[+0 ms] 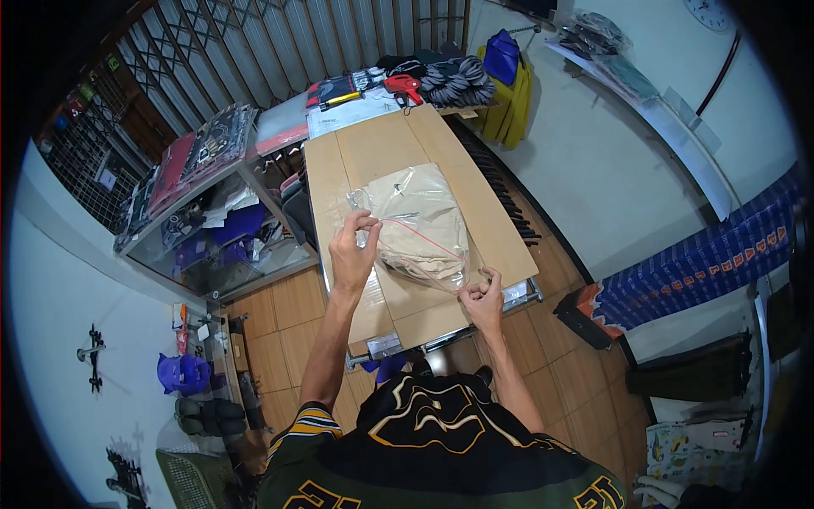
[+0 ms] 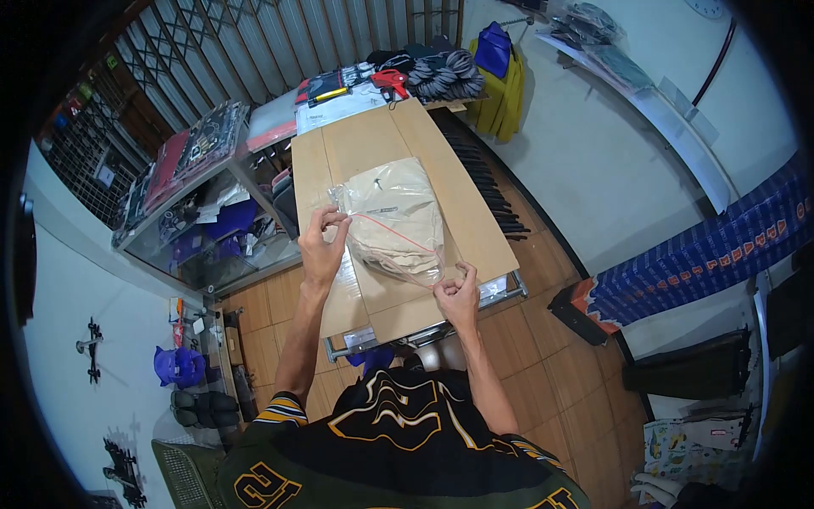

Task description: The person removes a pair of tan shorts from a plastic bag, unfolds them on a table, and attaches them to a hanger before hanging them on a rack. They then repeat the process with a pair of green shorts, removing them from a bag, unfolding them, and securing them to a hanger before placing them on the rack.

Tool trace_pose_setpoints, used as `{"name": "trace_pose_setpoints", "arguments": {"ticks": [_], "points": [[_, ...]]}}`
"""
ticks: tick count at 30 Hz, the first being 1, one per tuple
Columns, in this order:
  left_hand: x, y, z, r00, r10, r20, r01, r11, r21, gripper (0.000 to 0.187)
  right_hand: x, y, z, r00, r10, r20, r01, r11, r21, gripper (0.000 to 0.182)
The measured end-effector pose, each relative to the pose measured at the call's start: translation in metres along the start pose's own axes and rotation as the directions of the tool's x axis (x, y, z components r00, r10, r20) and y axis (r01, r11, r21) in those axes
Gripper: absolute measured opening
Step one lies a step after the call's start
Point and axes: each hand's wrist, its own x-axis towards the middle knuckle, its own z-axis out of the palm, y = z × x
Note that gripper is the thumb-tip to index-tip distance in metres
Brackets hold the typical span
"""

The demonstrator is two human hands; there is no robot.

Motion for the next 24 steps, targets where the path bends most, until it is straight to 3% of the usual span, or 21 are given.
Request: {"name": "trace_pose_setpoints", "arguments": {"ticks": [4,7,8,10,13,14,20,23,24], "points": [[0.0,0.021,-0.004,0.997,0.028,0.065,-0.027,1.0,-0.016,0.027,-0.003,0.0,0.001,0.999,0.008,-0.031,-0.007,0.999,0.031,0.063],[-0.012,0.027,0.001,0.991,0.089,0.101,-0.078,0.99,-0.115,0.029,-0.009,0.009,0.009,0.986,-0.03,-0.163,0.034,0.999,0.023,0.044],[-0.015,0.029,-0.001,0.986,0.128,0.102,-0.118,0.988,-0.1,0.031,-0.013,0.011,0.009,0.984,-0.093,-0.151,0.083,0.994,-0.071,0.038],[-0.017,0.023,-0.001,0.991,0.061,0.118,-0.052,0.996,-0.078,0.031,-0.022,-0.007,0.006,0.971,-0.213,-0.105,0.181,0.95,-0.254,0.027],[-0.022,-0.007,0.008,0.977,-0.13,0.168,0.144,0.987,-0.073,0.033,-0.029,-0.018,0.017,0.989,-0.145,-0.031,0.132,0.954,-0.271,0.021],[-0.023,-0.023,0.014,0.96,-0.206,0.189,0.223,0.972,-0.075,0.035,-0.028,-0.025,0.018,0.991,-0.135,0.027,0.137,0.949,-0.285,0.03],[-0.024,-0.115,0.051,0.91,-0.22,0.352,0.152,0.966,0.21,0.058,-0.011,-0.033,0.041,0.958,-0.251,0.138,0.286,0.863,-0.416,0.02],[-0.016,-0.166,0.079,0.938,-0.138,0.318,0.029,0.945,0.325,0.071,-0.002,-0.033,0.055,0.941,-0.255,0.222,0.335,0.792,-0.51,0.024],[-0.008,-0.166,0.08,0.91,-0.23,0.346,0.089,0.921,0.379,0.075,0.002,-0.037,0.059,0.929,-0.286,0.234,0.368,0.77,-0.521,0.027]]}}
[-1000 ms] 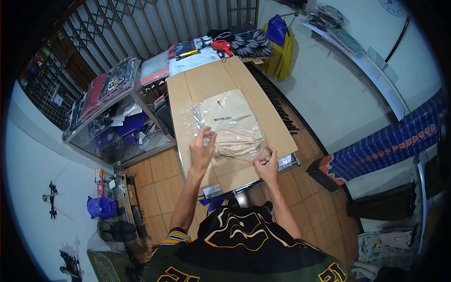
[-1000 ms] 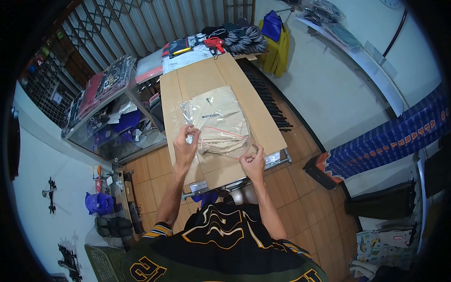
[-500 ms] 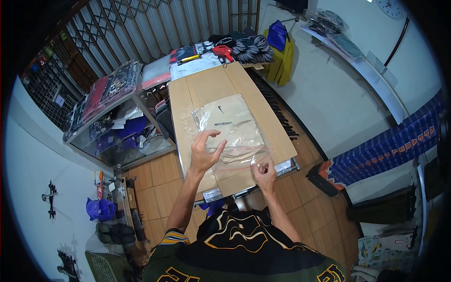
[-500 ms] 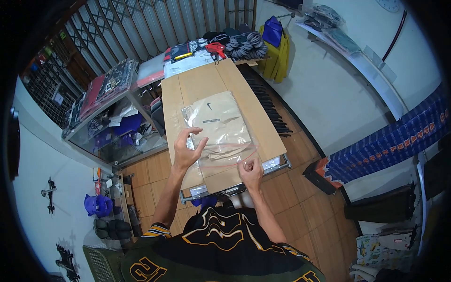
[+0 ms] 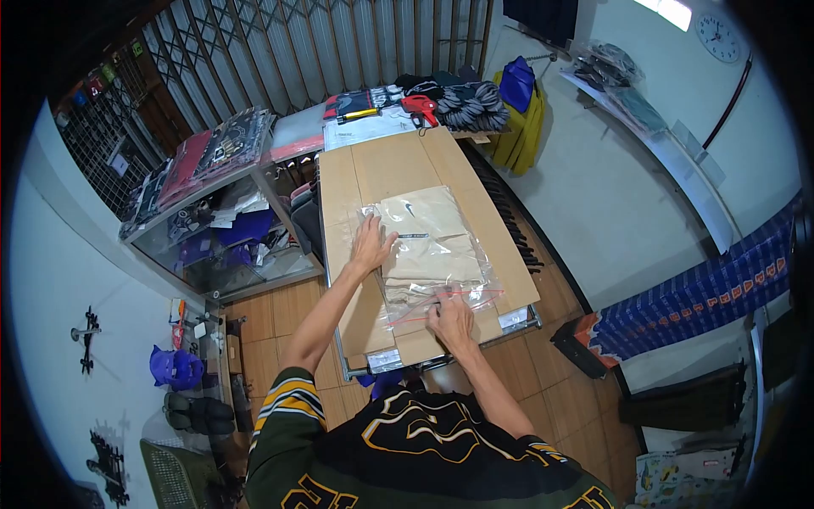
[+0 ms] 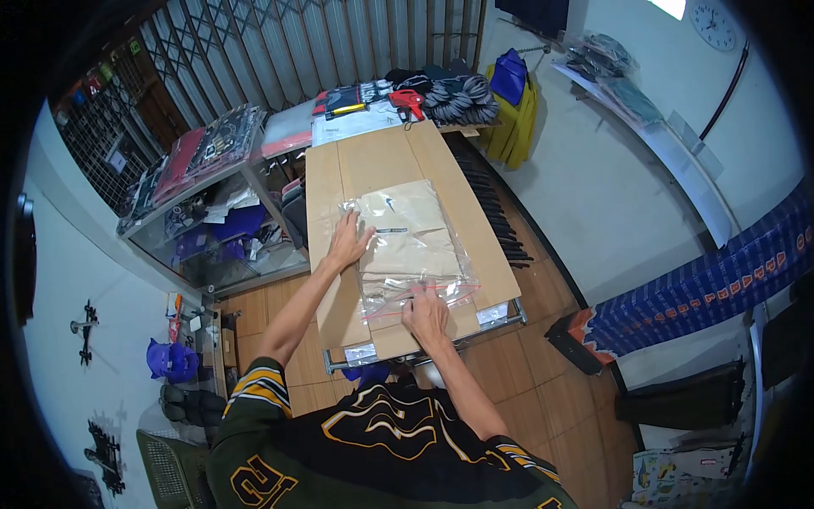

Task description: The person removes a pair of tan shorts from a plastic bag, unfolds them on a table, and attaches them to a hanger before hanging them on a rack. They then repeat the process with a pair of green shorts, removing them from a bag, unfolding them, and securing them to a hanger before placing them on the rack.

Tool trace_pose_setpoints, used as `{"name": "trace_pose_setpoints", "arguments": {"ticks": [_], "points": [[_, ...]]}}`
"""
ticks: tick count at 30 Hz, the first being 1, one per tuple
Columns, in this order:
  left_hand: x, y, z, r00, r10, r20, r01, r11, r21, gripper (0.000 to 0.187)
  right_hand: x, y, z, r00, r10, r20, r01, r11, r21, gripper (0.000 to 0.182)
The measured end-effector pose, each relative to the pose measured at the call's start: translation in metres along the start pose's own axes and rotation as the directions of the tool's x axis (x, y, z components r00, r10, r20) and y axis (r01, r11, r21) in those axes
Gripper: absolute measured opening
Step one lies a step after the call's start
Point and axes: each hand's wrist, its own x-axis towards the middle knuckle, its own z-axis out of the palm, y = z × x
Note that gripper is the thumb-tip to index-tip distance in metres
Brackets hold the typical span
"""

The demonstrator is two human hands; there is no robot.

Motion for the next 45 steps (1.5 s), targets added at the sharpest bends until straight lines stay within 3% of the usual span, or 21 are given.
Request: {"name": "trace_pose_setpoints", "arguments": {"ticks": [2,5,9,15,18,23,27,30,33,36,39,42,45], "points": [[0.014,0.01,-0.008,0.98,-0.154,0.123,0.147,0.987,0.067,0.085,0.006,-0.002,0.005,0.999,-0.044,-0.001,0.044,0.998,-0.037,0.033],[0.031,0.009,-0.012,0.929,-0.275,0.247,0.252,0.96,0.123,0.096,0.014,0.014,0.022,0.998,-0.064,0.021,0.065,0.995,-0.074,0.038],[0.044,0.005,-0.009,0.9,-0.344,0.267,0.313,0.937,0.155,0.106,0.015,0.027,0.025,0.995,-0.074,0.06,0.077,0.995,-0.06,0.034],[0.044,0.013,-0.013,0.866,-0.409,0.288,0.367,0.911,0.191,0.105,0.001,0.008,-0.01,0.984,-0.023,0.176,0.047,0.99,-0.129,0.024],[0.04,0.017,-0.015,0.871,-0.409,0.271,0.361,0.908,0.211,0.098,-0.019,-0.001,-0.035,0.973,0.009,0.229,0.011,0.996,-0.088,0.024],[0.039,-0.008,0.013,0.894,-0.435,0.109,0.424,0.899,0.107,0.083,-0.039,-0.022,-0.077,0.95,0.095,0.297,-0.102,0.995,0.005,0.029],[0.043,-0.018,0.019,0.87,-0.493,-0.025,0.493,0.87,0.0,0.079,-0.046,-0.022,-0.076,0.975,0.13,0.178,-0.151,0.982,0.11,0.032],[0.048,-0.019,0.013,0.797,-0.603,-0.035,0.592,0.791,-0.157,0.068,-0.049,-0.016,-0.056,0.994,0.093,0.056,-0.095,0.995,0.04,0.039],[0.059,-0.022,-0.002,0.72,-0.664,0.202,0.69,0.716,-0.105,0.056,-0.054,-0.011,-0.036,0.998,0.066,0.01,-0.065,0.994,-0.09,0.052],[0.056,-0.031,0.014,0.761,-0.649,0.014,0.647,0.756,-0.098,0.046,-0.055,-0.012,-0.023,0.986,0.146,0.078,-0.136,0.983,-0.124,0.065],[0.065,-0.049,0.029,0.777,-0.629,0.006,0.608,0.749,-0.263,0.047,-0.053,-0.016,-0.017,0.972,0.19,0.137,-0.172,0.976,-0.131,0.072],[0.077,-0.063,0.059,0.688,-0.697,-0.203,0.611,0.707,-0.356,0.044,-0.049,-0.022,-0.018,0.96,0.212,0.185,-0.184,0.97,-0.158,0.075],[0.094,-0.078,0.042,0.696,-0.675,0.246,0.66,0.465,-0.59,0.043,-0.048,-0.02,-0.012,0.96,0.208,0.187,-0.174,0.967,-0.185,0.078]]}}
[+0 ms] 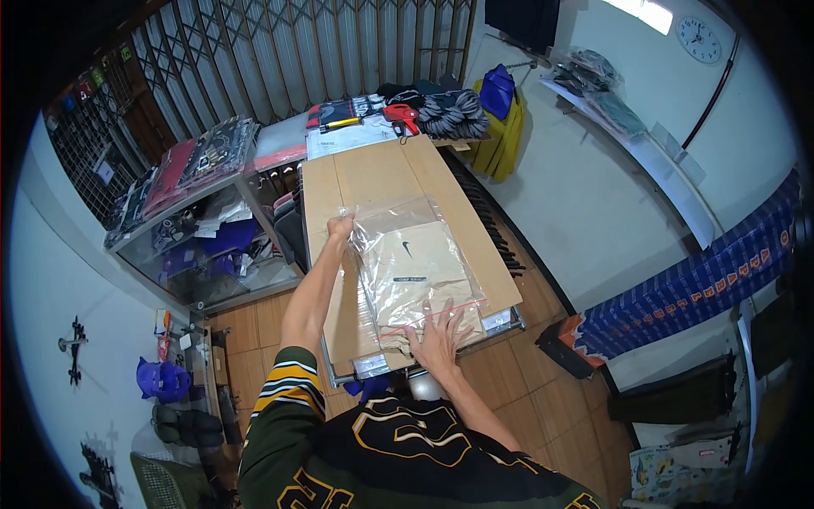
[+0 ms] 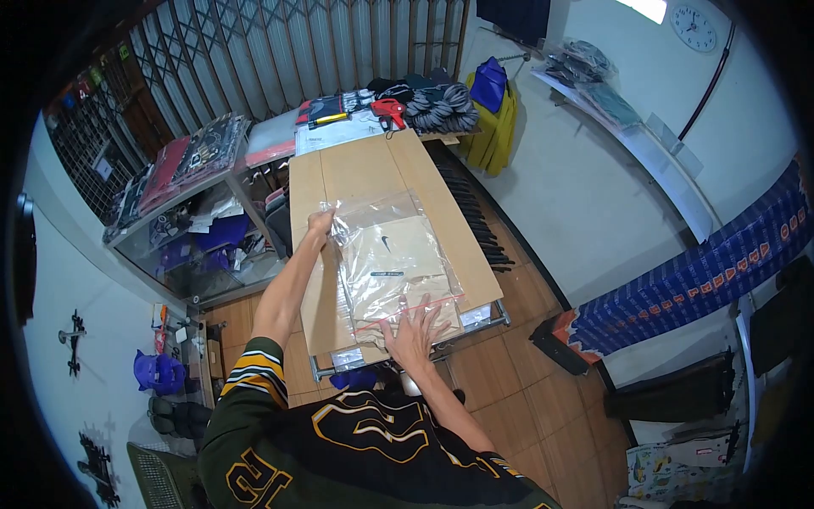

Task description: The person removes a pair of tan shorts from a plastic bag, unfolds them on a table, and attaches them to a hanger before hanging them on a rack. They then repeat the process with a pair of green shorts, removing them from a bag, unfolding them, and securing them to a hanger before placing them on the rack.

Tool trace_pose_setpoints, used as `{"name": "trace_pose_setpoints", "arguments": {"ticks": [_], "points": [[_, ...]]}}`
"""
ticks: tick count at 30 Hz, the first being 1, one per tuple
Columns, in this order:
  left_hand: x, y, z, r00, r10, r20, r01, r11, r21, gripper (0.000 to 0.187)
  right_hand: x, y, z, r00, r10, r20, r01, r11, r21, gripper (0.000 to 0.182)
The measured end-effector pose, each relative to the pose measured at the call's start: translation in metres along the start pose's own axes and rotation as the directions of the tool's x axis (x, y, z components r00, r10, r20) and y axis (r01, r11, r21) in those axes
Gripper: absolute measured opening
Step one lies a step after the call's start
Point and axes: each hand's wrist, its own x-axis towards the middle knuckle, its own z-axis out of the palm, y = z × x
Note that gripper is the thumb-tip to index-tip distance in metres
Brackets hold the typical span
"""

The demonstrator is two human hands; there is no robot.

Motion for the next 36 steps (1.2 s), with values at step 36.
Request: {"name": "trace_pose_setpoints", "arguments": {"ticks": [36], "points": [[-0.362,0.247,-0.304,0.437,0.821,-0.368,-0.898,0.424,-0.121,0.018,0.006,-0.012,-0.009,0.998,0.003,0.067,-0.011,0.993,0.116,0.081]]}}
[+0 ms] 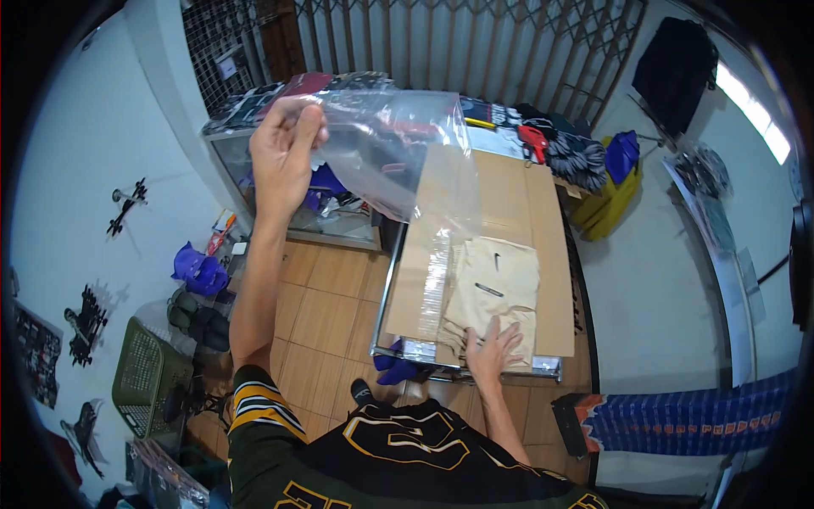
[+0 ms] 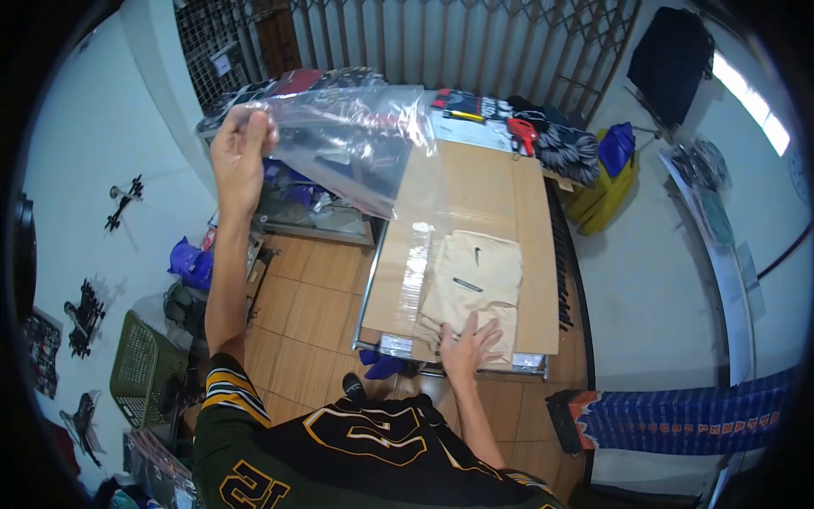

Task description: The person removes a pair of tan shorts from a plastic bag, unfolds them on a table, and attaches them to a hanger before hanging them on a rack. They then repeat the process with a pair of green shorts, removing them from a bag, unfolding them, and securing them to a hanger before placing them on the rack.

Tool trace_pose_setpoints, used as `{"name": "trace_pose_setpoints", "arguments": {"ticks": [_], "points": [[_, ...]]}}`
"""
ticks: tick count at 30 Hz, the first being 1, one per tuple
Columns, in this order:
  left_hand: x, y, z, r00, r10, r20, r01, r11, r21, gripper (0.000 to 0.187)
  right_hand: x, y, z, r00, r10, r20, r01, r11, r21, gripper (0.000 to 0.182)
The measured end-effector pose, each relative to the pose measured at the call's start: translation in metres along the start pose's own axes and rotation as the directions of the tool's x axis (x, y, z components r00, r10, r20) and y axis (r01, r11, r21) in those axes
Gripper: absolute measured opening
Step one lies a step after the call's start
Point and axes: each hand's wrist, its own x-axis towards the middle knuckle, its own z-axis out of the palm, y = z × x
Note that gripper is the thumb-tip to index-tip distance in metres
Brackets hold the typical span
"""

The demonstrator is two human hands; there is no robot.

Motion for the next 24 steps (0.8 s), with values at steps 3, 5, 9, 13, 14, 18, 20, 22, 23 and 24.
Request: {"name": "trace_pose_setpoints", "arguments": {"ticks": [3,5,9,13,14,18,20,22,23,24], "points": [[-0.013,0.008,-0.065,0.999,0.007,-0.032,-0.005,0.998,0.067,0.017,-0.005,-0.03,0.005,0.998,-0.012,-0.068,0.013,1.0,0.019,0.073],[-0.022,0.016,-0.103,0.997,-0.012,-0.074,0.021,0.993,0.12,0.016,-0.003,-0.054,0.021,0.983,-0.16,-0.086,0.18,0.934,0.31,0.068],[-0.045,-0.001,-0.178,0.997,-0.079,0.006,0.077,0.99,0.117,0.013,-0.023,-0.162,0.051,0.95,-0.29,0.111,0.097,0.617,0.781,0.054],[-0.072,-0.027,-0.238,0.967,-0.248,0.058,0.243,0.966,0.085,0.01,-0.025,-0.246,0.109,0.841,-0.42,0.342,-0.242,0.274,0.931,0.048],[-0.078,-0.033,-0.251,0.955,-0.293,0.042,0.289,0.954,0.076,0.011,-0.023,-0.259,0.127,0.78,-0.452,0.434,-0.417,0.142,0.898,0.047],[-0.092,-0.062,-0.303,0.936,-0.353,0.009,0.35,0.931,0.098,0.015,-0.009,-0.282,0.172,0.666,-0.484,0.568,-0.699,-0.137,0.702,0.034],[-0.097,-0.074,-0.324,0.929,-0.369,-0.032,0.37,0.919,0.134,0.017,-0.008,-0.294,0.173,0.705,-0.397,0.588,-0.676,-0.124,0.727,0.026],[-0.1,-0.086,-0.341,0.915,-0.399,-0.063,0.404,0.904,0.14,0.017,-0.009,-0.313,0.165,0.786,-0.202,0.584,-0.607,-0.077,0.791,0.024],[-0.101,-0.094,-0.347,0.908,-0.411,-0.085,0.419,0.899,0.129,0.018,0.001,-0.303,0.175,0.793,-0.264,0.549,-0.582,-0.063,0.811,0.023],[-0.101,-0.101,-0.352,0.894,-0.436,-0.106,0.447,0.885,0.126,0.018,0.006,-0.306,0.175,0.82,-0.28,0.5,-0.53,-0.038,0.847,0.02]]}}
